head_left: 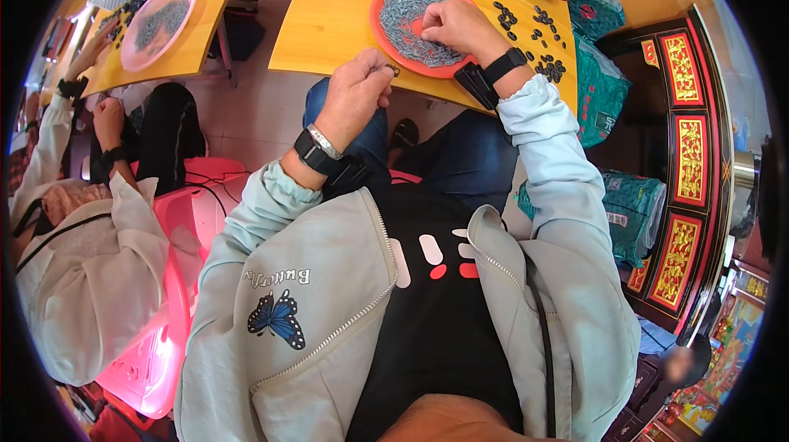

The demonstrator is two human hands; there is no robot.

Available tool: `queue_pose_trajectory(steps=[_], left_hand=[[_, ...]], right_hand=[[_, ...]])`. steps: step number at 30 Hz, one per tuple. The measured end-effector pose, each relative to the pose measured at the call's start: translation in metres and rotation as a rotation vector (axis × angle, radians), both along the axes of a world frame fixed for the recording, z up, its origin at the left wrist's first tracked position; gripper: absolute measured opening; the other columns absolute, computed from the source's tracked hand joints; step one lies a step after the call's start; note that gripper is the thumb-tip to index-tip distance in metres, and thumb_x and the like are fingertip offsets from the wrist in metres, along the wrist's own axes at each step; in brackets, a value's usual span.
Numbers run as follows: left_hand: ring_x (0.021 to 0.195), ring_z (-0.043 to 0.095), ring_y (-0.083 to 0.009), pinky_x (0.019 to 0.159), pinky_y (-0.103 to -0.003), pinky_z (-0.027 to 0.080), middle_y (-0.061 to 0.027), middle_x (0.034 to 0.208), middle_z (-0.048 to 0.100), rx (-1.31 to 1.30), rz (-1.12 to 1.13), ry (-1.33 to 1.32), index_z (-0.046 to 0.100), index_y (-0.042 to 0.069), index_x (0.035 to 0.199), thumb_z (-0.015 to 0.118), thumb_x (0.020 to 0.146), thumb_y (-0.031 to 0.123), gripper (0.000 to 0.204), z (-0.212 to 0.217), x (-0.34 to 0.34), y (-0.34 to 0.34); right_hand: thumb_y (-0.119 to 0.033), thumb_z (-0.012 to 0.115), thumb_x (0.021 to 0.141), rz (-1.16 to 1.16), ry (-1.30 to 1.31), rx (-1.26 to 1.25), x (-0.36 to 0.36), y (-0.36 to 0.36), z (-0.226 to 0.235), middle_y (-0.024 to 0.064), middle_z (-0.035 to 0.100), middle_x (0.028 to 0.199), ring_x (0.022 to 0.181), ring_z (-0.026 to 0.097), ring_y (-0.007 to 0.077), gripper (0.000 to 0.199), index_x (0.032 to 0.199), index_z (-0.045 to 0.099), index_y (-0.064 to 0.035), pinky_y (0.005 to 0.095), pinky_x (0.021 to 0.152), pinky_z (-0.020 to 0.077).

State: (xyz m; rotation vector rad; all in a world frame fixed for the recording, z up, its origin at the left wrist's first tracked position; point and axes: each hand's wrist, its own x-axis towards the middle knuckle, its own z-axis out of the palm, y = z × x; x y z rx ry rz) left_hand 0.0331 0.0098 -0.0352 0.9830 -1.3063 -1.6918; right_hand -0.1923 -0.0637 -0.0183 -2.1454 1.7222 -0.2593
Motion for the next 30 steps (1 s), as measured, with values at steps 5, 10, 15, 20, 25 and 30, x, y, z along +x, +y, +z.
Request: queue_pose_trajectory(steps=[5, 10, 15, 20, 25, 30], left_hand=[[0.053, 0.051, -0.0086, 0.050, -0.022, 0.042, -0.0021, 0.064, 0.053, -0.005, -0.004, -0.005, 0.054, 0.001, 0.081, 0.051, 0.084, 0.010, 0.010, -0.001, 0.000, -0.001], [0.053, 0.051, -0.0086, 0.050, -0.023, 0.042, -0.0019, 0.064, 0.053, 0.002, -0.014, -0.020, 0.054, 0.001, 0.081, 0.052, 0.084, 0.011, 0.011, 0.000, 0.000, -0.001], [0.054, 0.051, -0.0082, 0.050, -0.022, 0.042, -0.0016, 0.064, 0.053, 0.000, -0.018, -0.021, 0.054, 0.001, 0.082, 0.052, 0.084, 0.011, 0.010, -0.003, -0.001, -0.001], [0.054, 0.050, -0.0078, 0.050, -0.022, 0.041, -0.0012, 0.064, 0.052, 0.010, -0.022, -0.032, 0.054, 0.001, 0.082, 0.052, 0.084, 0.010, 0.009, 0.000, -0.002, -0.001], [0.056, 0.051, -0.0083, 0.052, -0.020, 0.040, -0.0012, 0.067, 0.053, -0.009, -0.047, -0.064, 0.054, 0.004, 0.084, 0.049, 0.086, 0.013, 0.011, 0.002, 0.000, 0.001], [0.057, 0.051, -0.0082, 0.052, -0.020, 0.040, -0.0010, 0.067, 0.053, 0.002, -0.054, -0.055, 0.054, 0.004, 0.084, 0.049, 0.086, 0.014, 0.011, 0.001, -0.001, 0.000]], right_hand=[[-0.019, 0.064, 0.073, -0.016, 0.156, -0.060, -0.009, 0.000, 0.003, 0.0093, 0.064, 0.070, 0.068, 0.061, 0.0261, 0.013, 0.079, 0.065, -0.0082, 0.0367, 0.062, 0.0468], [-0.018, 0.062, 0.073, -0.092, 0.269, -0.192, -0.021, 0.001, 0.001, 0.0092, 0.065, 0.074, 0.073, 0.062, 0.0286, 0.013, 0.083, 0.065, -0.0103, 0.0388, 0.064, 0.0474], [-0.019, 0.063, 0.075, -0.077, 0.145, -0.125, -0.013, 0.000, 0.005, 0.0093, 0.065, 0.075, 0.075, 0.061, 0.0276, 0.009, 0.081, 0.067, -0.0125, 0.0378, 0.068, 0.0471], [-0.025, 0.066, 0.073, -0.125, 0.112, -0.024, -0.001, -0.005, 0.002, 0.0086, 0.065, 0.072, 0.073, 0.062, 0.0262, 0.013, 0.075, 0.067, -0.0128, 0.0376, 0.065, 0.0472], [-0.026, 0.065, 0.073, -0.115, 0.143, -0.073, 0.015, -0.001, 0.001, 0.0083, 0.062, 0.062, 0.063, 0.060, 0.0246, 0.016, 0.074, 0.066, -0.0096, 0.0361, 0.059, 0.0456], [-0.023, 0.060, 0.074, -0.074, 0.309, -0.143, 0.020, -0.004, -0.008, 0.0166, 0.065, 0.077, 0.075, 0.063, 0.0320, 0.019, 0.074, 0.068, -0.0049, 0.0414, 0.066, 0.0488]])
